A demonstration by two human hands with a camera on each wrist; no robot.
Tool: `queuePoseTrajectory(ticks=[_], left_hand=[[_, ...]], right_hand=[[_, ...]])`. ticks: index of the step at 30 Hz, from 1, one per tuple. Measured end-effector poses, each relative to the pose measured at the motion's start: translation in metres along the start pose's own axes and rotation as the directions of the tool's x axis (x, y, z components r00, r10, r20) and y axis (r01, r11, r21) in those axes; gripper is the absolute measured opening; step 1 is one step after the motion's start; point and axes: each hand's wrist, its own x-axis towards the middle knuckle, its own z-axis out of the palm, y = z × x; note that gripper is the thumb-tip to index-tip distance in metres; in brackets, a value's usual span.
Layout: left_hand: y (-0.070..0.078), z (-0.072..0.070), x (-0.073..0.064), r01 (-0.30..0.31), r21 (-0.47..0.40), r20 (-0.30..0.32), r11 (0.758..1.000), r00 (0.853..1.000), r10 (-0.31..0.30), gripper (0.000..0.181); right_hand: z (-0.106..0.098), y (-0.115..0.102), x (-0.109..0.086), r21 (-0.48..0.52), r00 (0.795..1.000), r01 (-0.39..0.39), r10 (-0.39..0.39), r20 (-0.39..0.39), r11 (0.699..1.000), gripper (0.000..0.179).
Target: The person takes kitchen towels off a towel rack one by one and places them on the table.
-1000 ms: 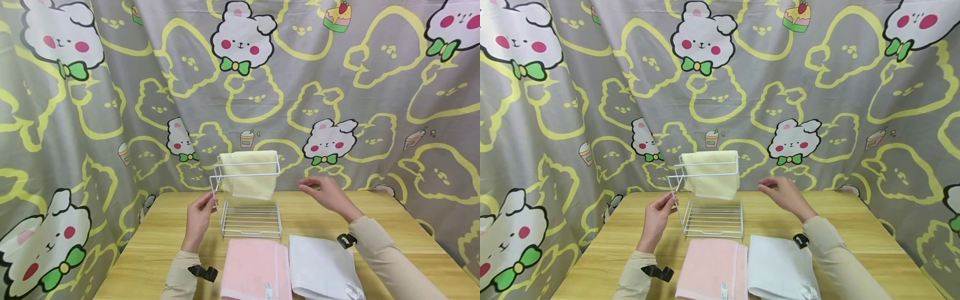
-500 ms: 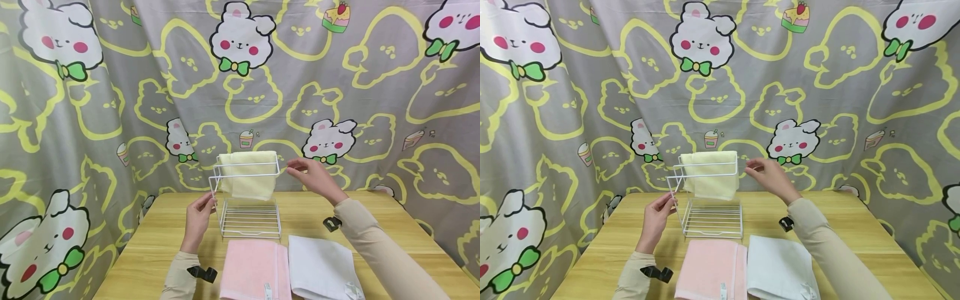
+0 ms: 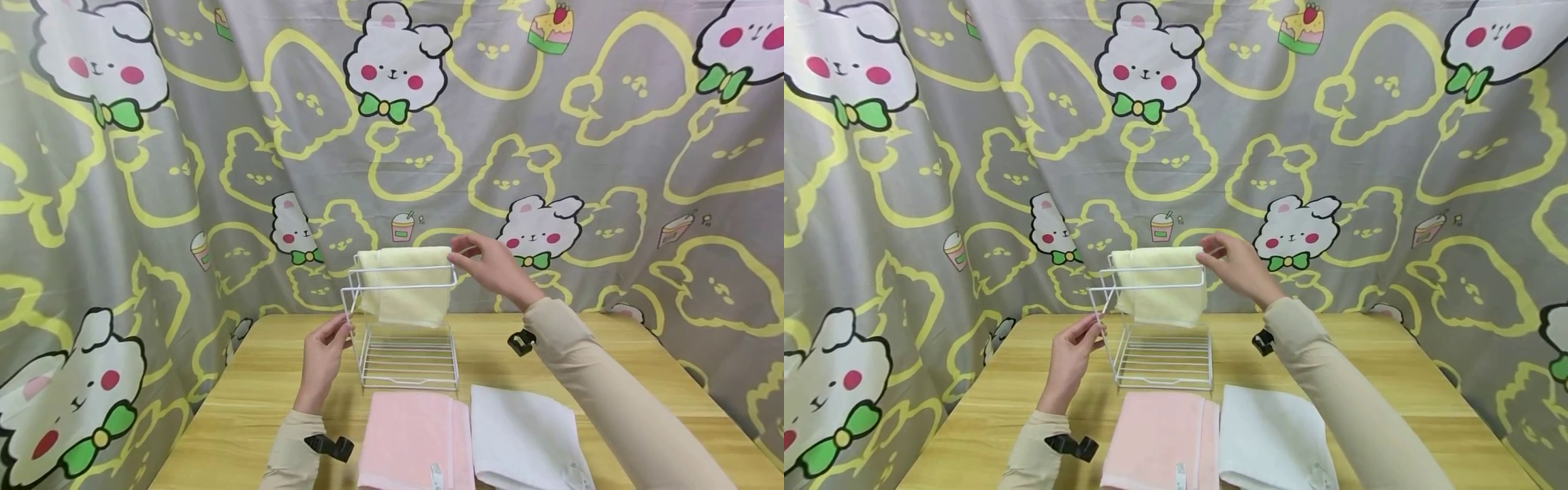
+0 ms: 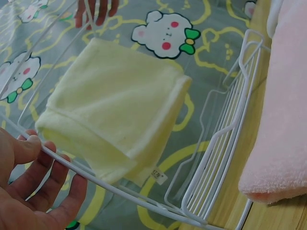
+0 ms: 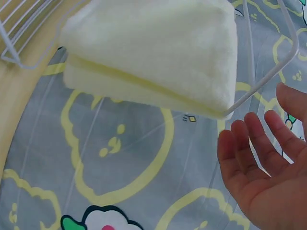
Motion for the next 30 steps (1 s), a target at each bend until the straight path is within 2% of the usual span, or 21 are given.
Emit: queuePoseTrajectory(ticks=[10, 18, 26, 30], left_hand=[[0.000, -0.001, 0.002, -0.009, -0.005, -0.006, 1.000, 1.000, 0.009, 0.032], [-0.003, 0.000, 0.003, -0.026, -0.007, -0.007, 1.000, 1.000, 0.026, 0.030], [-0.001, -0.001, 0.002, -0.011, 0.001, 0.007, 1.000, 1.000, 0.010, 0.031], [-0.002, 0.000, 0.002, -0.016, 0.000, 0.002, 1.000, 1.000, 0.016, 0.031]], right_hand=[[0.010, -0.024, 0.023, 0.007, 0.999, 0.050, -0.050, 0.002, 0.999, 0.038], [0.022, -0.030, 0.034, -0.018, 0.999, 0.045, -0.044, 0.027, 0.999, 0.039], [0.027, -0.032, 0.044, -0.141, 0.997, 0.054, -0.046, 0.059, 0.989, 0.039], [0.032, -0.033, 0.049, -0.169, 0.995, 0.066, -0.052, 0.087, 0.983, 0.040]])
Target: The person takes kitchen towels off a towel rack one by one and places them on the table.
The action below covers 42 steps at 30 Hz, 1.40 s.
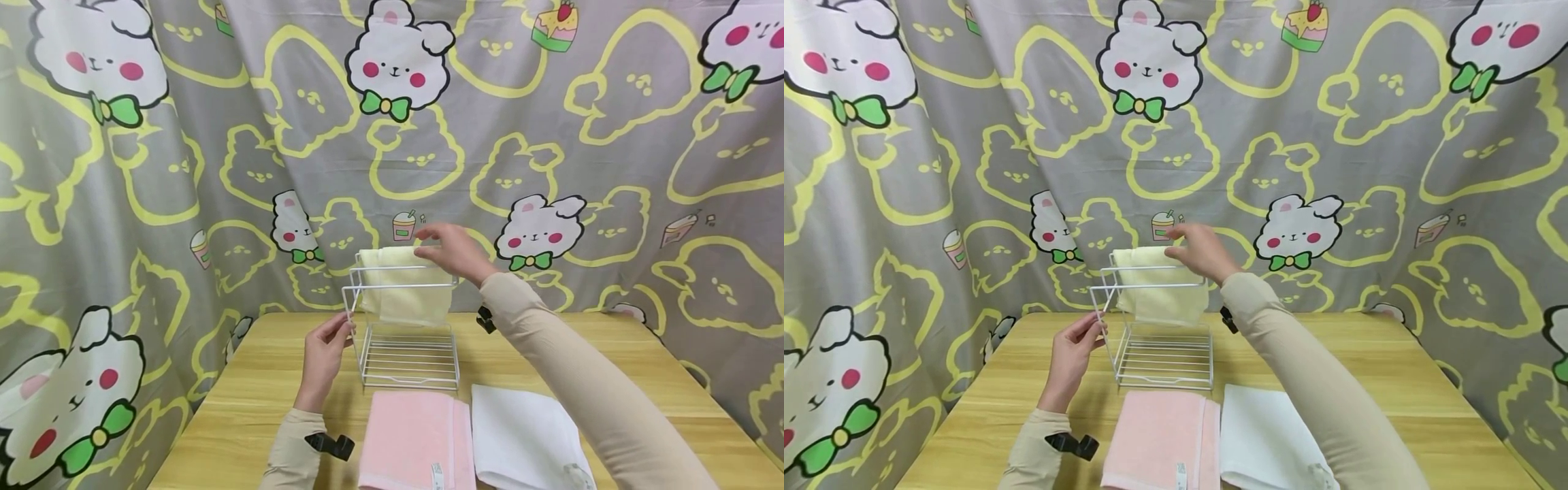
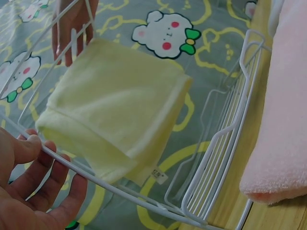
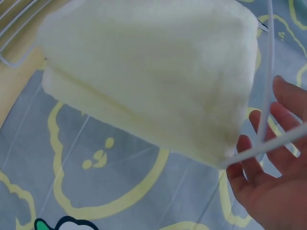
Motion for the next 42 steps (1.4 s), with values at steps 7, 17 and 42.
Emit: queuePoseTrajectory(ticks=[7, 17, 42], left_hand=[[0.000, -0.001, 0.000, -0.002, 0.005, -0.002, 1.000, 1.000, 0.002, 0.029], [0.001, 0.000, 0.000, -0.007, -0.004, 0.003, 1.000, 1.000, 0.007, 0.028], [0.000, -0.001, 0.000, 0.011, -0.003, 0.001, 1.000, 1.000, -0.011, 0.032]], right_hand=[[0.012, -0.001, 0.010, 0.010, 1.000, 0.011, -0.011, 0.020, 1.000, 0.038], [0.017, 0.002, 0.011, 0.000, 0.999, -0.008, 0.008, 0.044, 1.000, 0.038], [0.021, 0.003, 0.012, 0.015, 0.994, -0.052, 0.053, -0.094, 0.999, 0.022]])
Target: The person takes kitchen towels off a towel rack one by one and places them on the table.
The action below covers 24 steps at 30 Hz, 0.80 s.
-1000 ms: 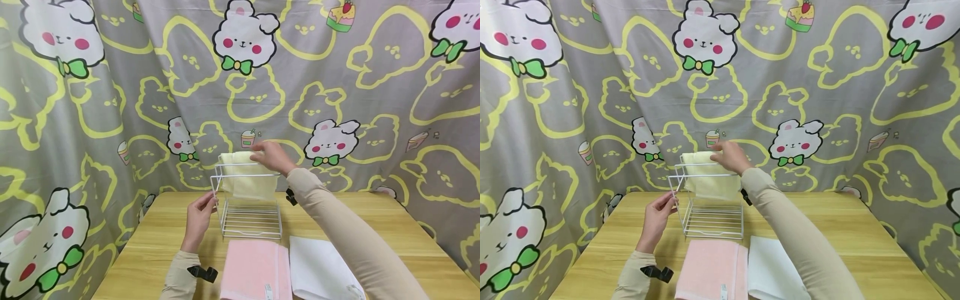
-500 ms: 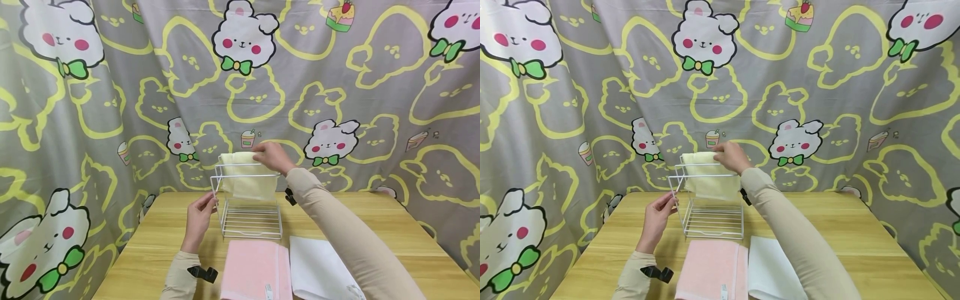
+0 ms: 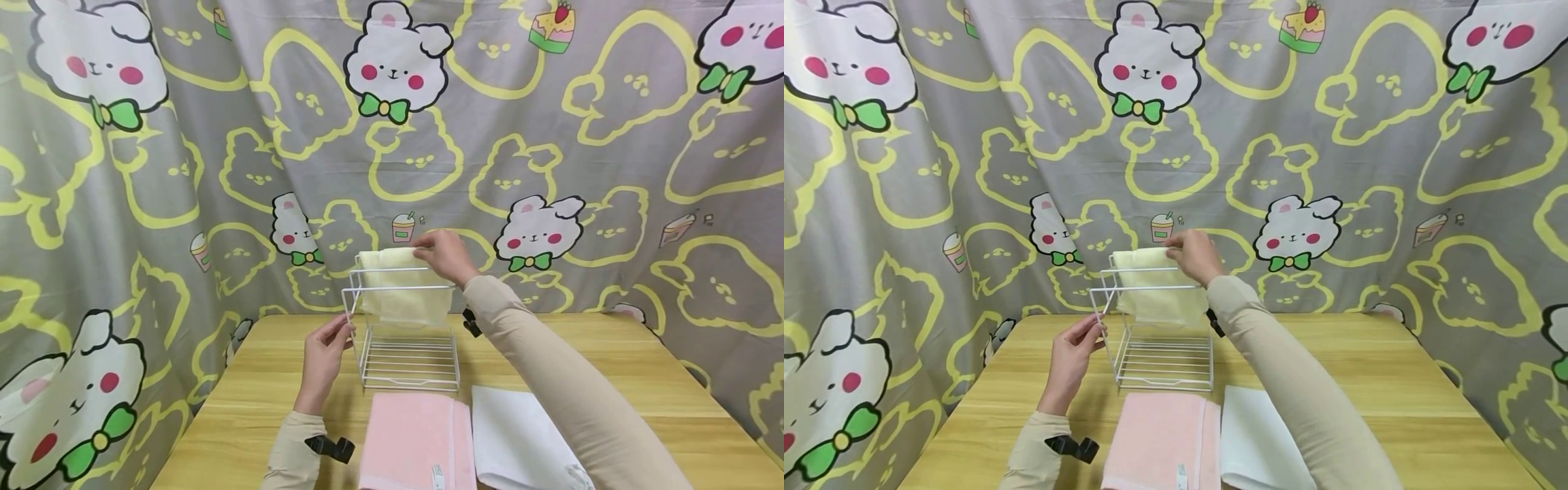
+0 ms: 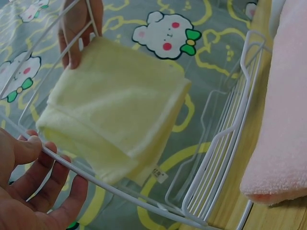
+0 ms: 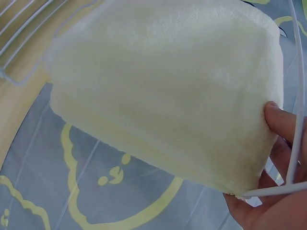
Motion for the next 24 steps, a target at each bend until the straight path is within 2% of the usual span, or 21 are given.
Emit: queuePoseTrajectory(ticks=[14, 24], left_hand=[[0.001, 0.001, 0.000, 0.008, 0.000, -0.016, 1.000, 1.000, -0.008, 0.031], [0.000, 0.000, -0.001, -0.013, 0.007, -0.006, 1.000, 1.000, 0.014, 0.031]], right_hand=[[-0.002, -0.002, 0.001, 0.047, 0.999, 0.006, -0.004, -0.036, 0.999, 0.021], [-0.015, -0.013, 0.003, 0.060, 0.990, 0.077, -0.070, -0.120, 0.995, 0.020]])
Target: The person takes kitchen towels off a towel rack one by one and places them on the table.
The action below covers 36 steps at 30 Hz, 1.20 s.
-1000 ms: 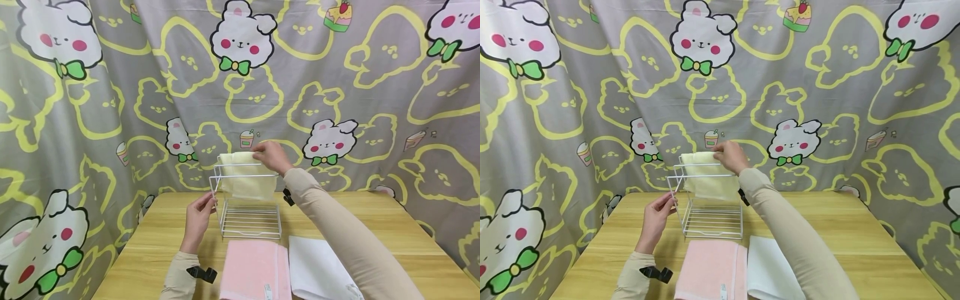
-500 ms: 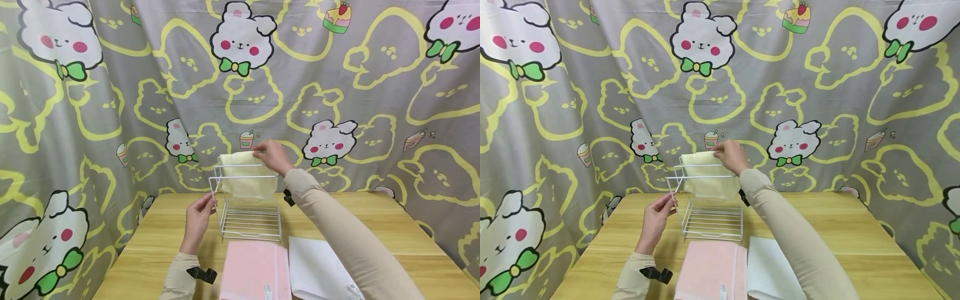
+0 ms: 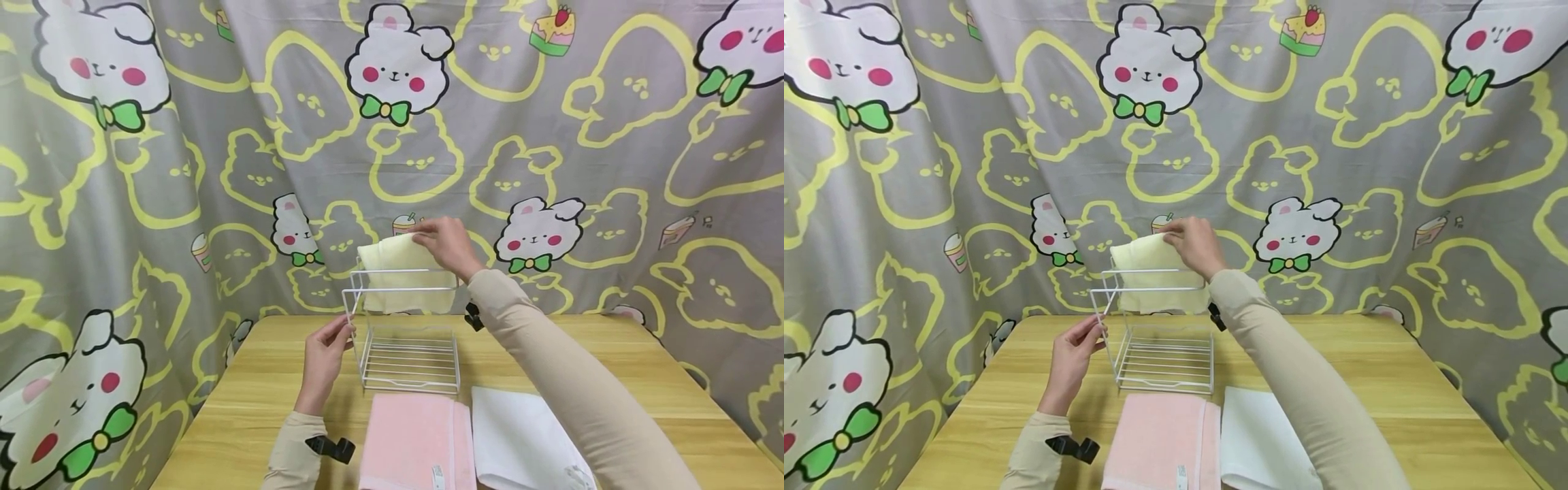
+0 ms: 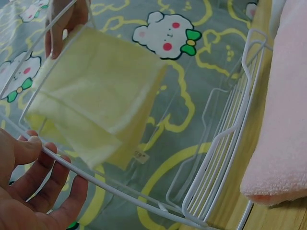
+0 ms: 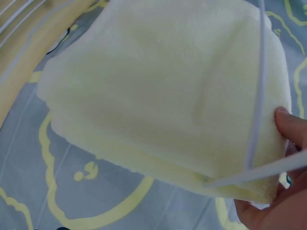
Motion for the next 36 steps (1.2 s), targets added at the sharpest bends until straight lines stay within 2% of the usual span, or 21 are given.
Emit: queuePoseTrajectory(ticks=[20, 27, 36], left_hand=[[0.001, 0.001, -0.001, 0.016, 0.000, -0.003, 1.000, 1.000, -0.016, 0.030], [0.002, 0.002, -0.001, 0.029, 0.001, 0.001, 1.000, 1.000, -0.029, 0.031], [0.003, 0.001, -0.001, 0.015, -0.006, -0.006, 1.000, 1.000, -0.015, 0.031]], right_hand=[[-0.035, -0.016, -0.006, 0.074, 0.999, 0.017, -0.014, -0.034, 0.997, 0.023], [-0.051, -0.021, -0.012, 0.100, 0.994, 0.055, -0.045, -0.095, 0.993, 0.021], [-0.068, -0.019, -0.022, 0.109, 0.988, 0.041, -0.024, -0.153, 0.993, 0.021]])
